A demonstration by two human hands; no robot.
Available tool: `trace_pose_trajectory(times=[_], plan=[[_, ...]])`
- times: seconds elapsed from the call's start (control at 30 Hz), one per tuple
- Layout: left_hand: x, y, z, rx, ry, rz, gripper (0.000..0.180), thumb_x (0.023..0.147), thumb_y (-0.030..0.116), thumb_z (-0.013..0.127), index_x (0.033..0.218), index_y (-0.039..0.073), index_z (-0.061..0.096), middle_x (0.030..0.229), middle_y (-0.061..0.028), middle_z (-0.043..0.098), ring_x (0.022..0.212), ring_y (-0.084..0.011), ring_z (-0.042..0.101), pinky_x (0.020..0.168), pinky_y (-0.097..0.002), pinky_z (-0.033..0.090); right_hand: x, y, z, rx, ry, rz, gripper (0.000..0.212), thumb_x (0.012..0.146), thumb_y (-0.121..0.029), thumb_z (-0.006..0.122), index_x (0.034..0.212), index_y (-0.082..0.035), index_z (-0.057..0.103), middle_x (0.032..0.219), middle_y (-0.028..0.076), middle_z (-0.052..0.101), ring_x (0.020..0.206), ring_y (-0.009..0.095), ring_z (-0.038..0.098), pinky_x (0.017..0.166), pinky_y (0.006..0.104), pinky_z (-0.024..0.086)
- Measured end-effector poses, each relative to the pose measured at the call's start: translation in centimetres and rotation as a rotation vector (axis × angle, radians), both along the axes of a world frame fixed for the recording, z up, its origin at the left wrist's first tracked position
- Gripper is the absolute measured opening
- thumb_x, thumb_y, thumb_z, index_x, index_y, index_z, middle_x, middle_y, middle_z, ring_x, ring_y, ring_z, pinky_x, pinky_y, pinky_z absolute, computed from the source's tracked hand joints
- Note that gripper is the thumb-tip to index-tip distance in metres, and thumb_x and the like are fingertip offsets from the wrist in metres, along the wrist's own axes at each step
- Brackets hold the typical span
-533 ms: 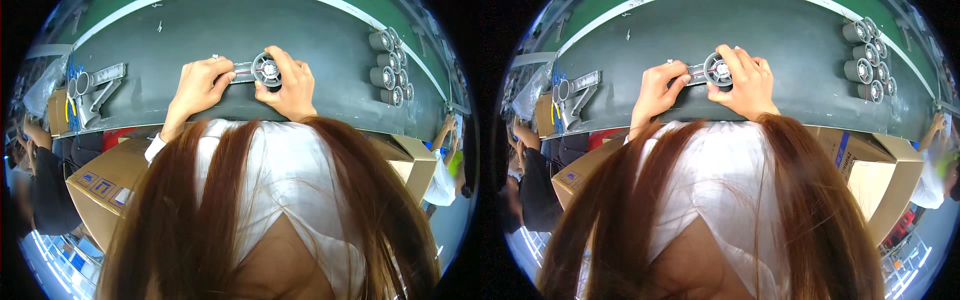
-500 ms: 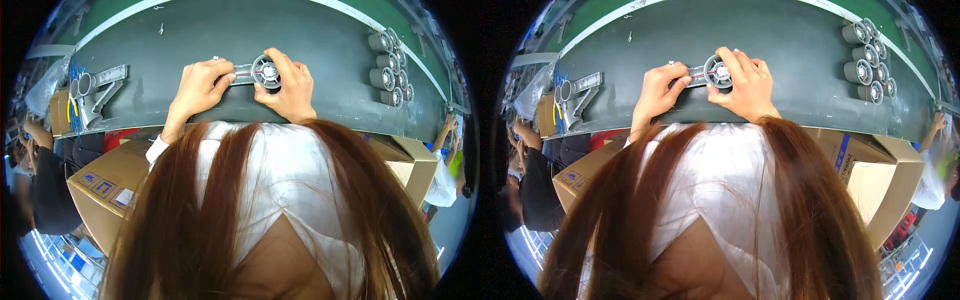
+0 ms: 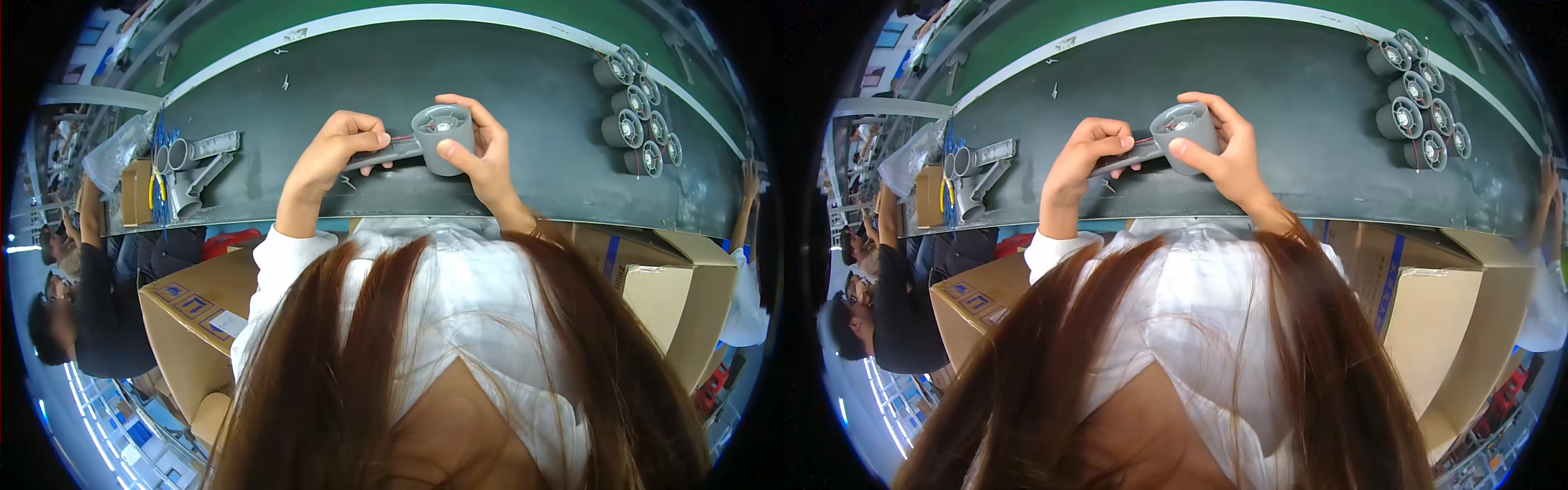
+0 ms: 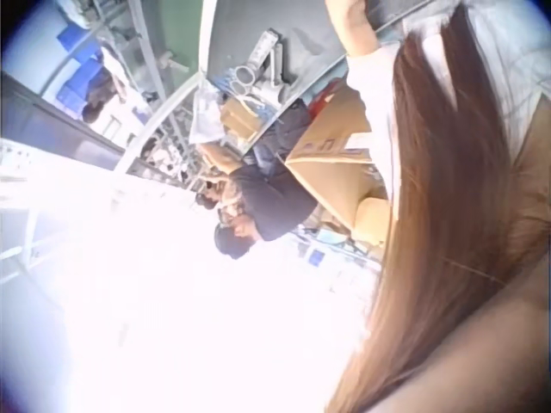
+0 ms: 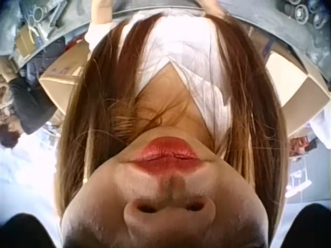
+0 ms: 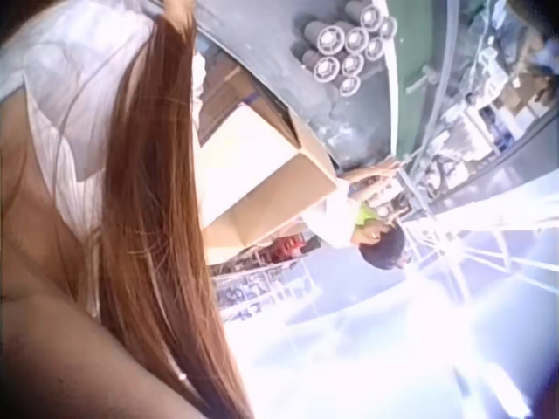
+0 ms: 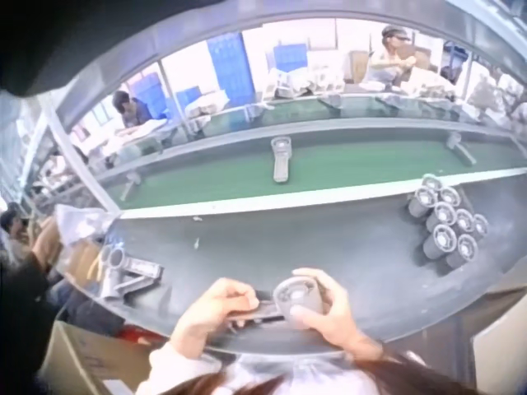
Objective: Assembling internal components and housing for handheld mini fans on an assembly line.
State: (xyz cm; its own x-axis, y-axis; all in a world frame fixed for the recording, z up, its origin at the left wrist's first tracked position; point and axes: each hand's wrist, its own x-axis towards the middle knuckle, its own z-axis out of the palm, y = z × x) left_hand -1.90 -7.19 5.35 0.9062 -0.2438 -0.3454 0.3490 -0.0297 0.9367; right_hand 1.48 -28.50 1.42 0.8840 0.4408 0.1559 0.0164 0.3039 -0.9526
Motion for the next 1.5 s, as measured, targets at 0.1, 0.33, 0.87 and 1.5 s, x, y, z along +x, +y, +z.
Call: trace_pose_trajectory(times=[0.1, 0.33, 0.87, 1.5], plan=[[0.5, -0.4, 0.5, -0.045, 0.055, 0.025, 0.023, 0.085, 0.017, 0.056, 0.066, 0.003, 0.057, 0.067, -0.0103, 0.064, 0.048, -0.0089, 0.050, 0.047, -0.0201, 0.038, 0.3, 0.0, -0.6, 0.177, 0.073, -0.035, 0.050, 0.082, -0.018, 0.061, 0.123, 0.007, 0.048, 0.109, 0.012, 0.060, 0.099, 0.016, 0.058, 0.088, 0.0306, 0.046], [2.2, 1.9, 1.1, -0.007, -0.011, 0.220, 0.017, 0.083, 0.013, 0.054, 0.073, 0.001, 0.061, 0.069, -0.0134, 0.066, 0.049, -0.0105, 0.053, 0.047, -0.0213, 0.042, 0.3, 0.1, -1.0, 0.128, 0.256, -0.041, 0.036, 0.088, -0.011, 0.055, 0.117, 0.009, 0.050, 0.107, 0.017, 0.060, 0.094, 0.023, 0.063, 0.083, 0.0338, 0.052], [23.1, 19.3, -3.0, 0.828, -0.305, 0.874, 0.025, 0.078, 0.018, 0.058, 0.070, -0.004, 0.066, 0.072, -0.0189, 0.065, 0.065, -0.0292, 0.063, 0.062, -0.0372, 0.049, 0.0, 0.6, -0.8, -0.232, 0.082, -0.055, 0.019, 0.085, -0.002, 0.059, 0.101, 0.008, 0.058, 0.094, 0.011, 0.064, 0.087, 0.017, 0.065, 0.076, 0.0261, 0.053], [2.4, 24.8, 10.3, 1.134, -0.668, 1.343, 0.024, 0.078, 0.025, 0.066, 0.081, 0.002, 0.073, 0.063, -0.0051, 0.066, 0.060, -0.0100, 0.057, 0.061, -0.0253, 0.045, -0.6, 0.5, -1.3, -0.303, -0.087, -0.160, 0.020, 0.085, 0.000, 0.059, 0.103, 0.007, 0.060, 0.097, 0.013, 0.063, 0.091, 0.019, 0.064, 0.080, 0.0270, 0.051]])
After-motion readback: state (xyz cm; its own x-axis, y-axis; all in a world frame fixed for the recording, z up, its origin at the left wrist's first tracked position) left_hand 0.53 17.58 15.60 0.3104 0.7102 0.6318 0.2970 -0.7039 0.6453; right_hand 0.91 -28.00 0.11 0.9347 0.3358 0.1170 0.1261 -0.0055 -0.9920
